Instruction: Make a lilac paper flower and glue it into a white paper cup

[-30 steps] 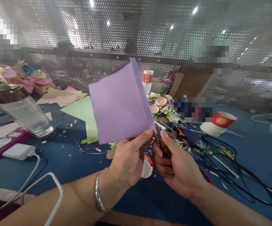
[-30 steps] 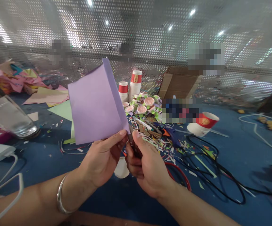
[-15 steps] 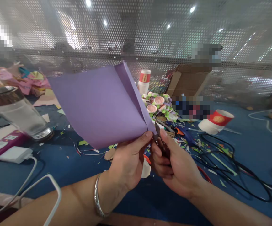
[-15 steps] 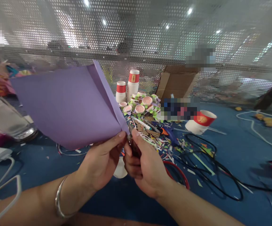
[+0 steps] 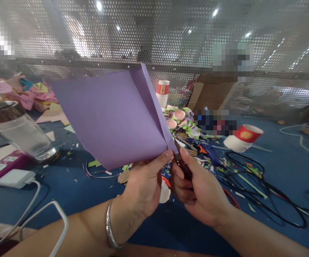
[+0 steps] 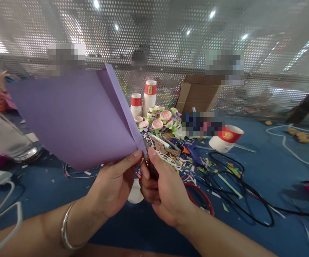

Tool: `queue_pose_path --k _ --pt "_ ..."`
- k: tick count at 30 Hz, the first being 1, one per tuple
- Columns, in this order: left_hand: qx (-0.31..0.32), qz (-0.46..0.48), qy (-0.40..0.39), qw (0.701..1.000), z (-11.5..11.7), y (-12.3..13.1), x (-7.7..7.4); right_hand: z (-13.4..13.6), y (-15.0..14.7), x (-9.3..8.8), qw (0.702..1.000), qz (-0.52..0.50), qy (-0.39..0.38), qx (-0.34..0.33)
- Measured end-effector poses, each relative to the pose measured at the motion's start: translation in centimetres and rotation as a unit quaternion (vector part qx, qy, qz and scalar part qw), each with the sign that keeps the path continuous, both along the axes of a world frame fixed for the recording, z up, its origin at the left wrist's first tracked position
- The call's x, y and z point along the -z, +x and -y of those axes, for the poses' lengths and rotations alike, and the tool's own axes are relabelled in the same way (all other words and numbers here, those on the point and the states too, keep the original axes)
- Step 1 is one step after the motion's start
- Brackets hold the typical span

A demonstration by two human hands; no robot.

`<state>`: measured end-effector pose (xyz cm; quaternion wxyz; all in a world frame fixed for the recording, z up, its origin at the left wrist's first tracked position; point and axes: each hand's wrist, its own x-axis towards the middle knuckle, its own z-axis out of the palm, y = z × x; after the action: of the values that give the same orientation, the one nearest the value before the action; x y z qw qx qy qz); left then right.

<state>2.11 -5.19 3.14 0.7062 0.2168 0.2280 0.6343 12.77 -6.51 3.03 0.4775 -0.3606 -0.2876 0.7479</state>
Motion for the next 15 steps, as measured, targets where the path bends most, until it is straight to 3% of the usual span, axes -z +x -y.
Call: queue_pose_path --k 3,6,9,15 --pt "-0.017 -0.016 -0.023 0.999 -0.5 -0.4 -0.2 0.2 -0.1 0.1 1.000 0.019 0.009 0.007" --pt "-0.072 -0.024 -0.039 0.996 -1.5 -1.1 -0.5 0.5 0.0 0.6 0.998 0.050 0.024 0.019" --pt "-0.094 -0.021 -0.051 0.994 -1.9 -1.5 -0.5 0.4 0.4 1.0 0.990 0.098 0.075 0.071" --pt "0.017 -0.031 -0.041 0.999 -0.7 -0.5 0.3 -0.8 1.4 1.7 0.943 0.204 0.211 0.158"
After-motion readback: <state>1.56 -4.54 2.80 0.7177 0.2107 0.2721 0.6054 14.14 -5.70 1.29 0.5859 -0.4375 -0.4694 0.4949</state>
